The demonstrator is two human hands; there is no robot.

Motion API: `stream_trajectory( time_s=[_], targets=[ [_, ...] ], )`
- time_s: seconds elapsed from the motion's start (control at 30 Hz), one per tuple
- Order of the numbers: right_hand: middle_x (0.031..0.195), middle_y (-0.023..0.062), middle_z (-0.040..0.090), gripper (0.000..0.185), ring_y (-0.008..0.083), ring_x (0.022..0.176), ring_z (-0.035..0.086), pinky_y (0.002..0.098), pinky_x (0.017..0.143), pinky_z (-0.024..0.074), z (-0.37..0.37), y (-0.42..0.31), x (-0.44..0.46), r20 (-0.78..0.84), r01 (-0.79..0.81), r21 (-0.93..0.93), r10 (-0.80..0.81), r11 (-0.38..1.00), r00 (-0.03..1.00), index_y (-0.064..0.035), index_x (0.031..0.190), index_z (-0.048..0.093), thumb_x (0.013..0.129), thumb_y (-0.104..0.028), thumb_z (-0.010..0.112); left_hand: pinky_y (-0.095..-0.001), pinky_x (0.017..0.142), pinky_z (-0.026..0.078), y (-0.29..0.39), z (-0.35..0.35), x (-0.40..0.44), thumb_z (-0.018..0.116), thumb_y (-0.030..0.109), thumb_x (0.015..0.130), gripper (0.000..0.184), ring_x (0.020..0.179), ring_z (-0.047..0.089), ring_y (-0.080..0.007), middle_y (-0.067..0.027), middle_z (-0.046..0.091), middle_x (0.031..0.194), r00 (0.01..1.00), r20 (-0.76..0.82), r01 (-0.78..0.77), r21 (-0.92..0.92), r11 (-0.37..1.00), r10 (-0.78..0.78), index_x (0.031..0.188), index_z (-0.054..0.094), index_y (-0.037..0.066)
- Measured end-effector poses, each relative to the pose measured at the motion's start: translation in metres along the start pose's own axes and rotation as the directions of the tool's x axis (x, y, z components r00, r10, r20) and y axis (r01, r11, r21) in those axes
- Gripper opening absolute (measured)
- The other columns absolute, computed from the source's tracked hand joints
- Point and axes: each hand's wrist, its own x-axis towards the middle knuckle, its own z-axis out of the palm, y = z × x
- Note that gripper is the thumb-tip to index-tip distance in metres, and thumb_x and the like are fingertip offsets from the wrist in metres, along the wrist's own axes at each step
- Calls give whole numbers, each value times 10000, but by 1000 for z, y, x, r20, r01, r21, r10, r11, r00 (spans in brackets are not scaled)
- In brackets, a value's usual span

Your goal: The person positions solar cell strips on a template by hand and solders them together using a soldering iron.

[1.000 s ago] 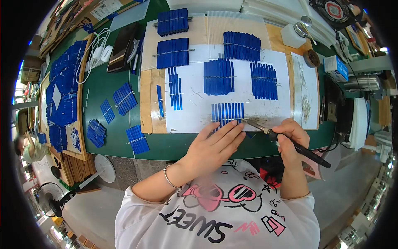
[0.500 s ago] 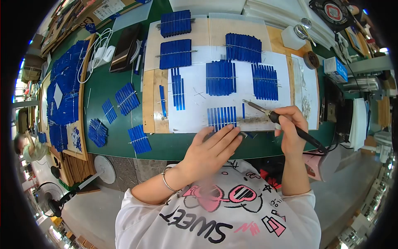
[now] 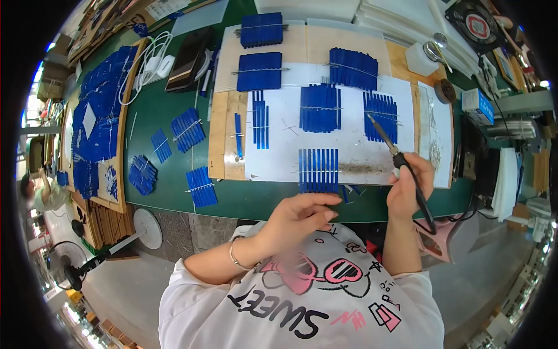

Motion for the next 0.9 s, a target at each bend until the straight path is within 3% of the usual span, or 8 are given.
stream_trajectory(
  time_s=[0.13,0.27,0.47,0.5,0.57,0.6,0.7,0.9],
  targets=[
    [1109,155,604,267,129,790,593,204,568,496,-2,5,-3,105,161,-3,-160,987,982,43,1122,599,863,-22,588,-296,860,565,3,4,3,567,23,978,350,970,662,-138,-89,685,1108,999,-33,2,19,1000,-2,1328,553,1],
    [1077,153,602,246,140,789,594,203,566,499,-11,25,-3,-1,175,-6,-175,985,985,52,1108,604,877,-30,581,-288,831,569,-1,4,3,582,43,976,325,953,668,-138,-83,690,1078,997,-65,-48,-9,999,48,1298,580,2],
    [1046,133,613,253,135,834,596,209,594,502,-16,32,-2,-68,140,64,-136,988,988,49,1140,591,905,-30,542,-228,719,546,23,-13,-31,625,96,965,250,788,653,-90,-60,699,928,965,-171,-168,166,972,196,1196,671,13],
    [1043,130,612,254,132,831,585,211,594,495,-14,31,-2,-87,143,76,-136,987,987,47,1144,591,910,-39,543,-226,702,548,25,-28,-34,631,106,963,234,782,659,-93,-62,706,938,913,-162,-332,236,913,374,1174,689,22],
    [1041,126,611,256,130,826,577,210,594,490,-16,31,-1,-66,147,70,-142,987,988,45,1148,591,913,-42,541,-255,723,574,49,-56,-50,643,79,944,225,864,678,-123,-96,719,1009,877,-368,-228,251,941,310,1151,696,10],
    [1040,122,611,257,128,820,570,208,594,485,-17,32,-1,-54,149,49,-146,988,988,43,1152,591,916,-45,540,-281,741,583,59,-74,-53,640,66,937,221,893,684,-137,-103,720,1032,798,-441,-330,251,910,411,1137,696,-8],
    [1039,117,609,254,125,812,559,204,597,475,-21,34,-1,-41,149,66,-146,987,988,41,1151,595,920,-45,535,-299,764,590,94,-123,-77,629,144,948,249,919,686,-184,-117,704,1103,620,-677,-318,245,916,396,1117,692,-27],
    [1041,120,608,256,121,792,554,204,590,465,-20,34,-1,-29,159,74,-157,984,987,41,1156,598,924,-44,533,-285,758,589,94,-195,-103,618,125,952,283,941,676,-172,-127,684,1131,555,-748,-355,181,917,363,1178,649,-42]
  ],
)
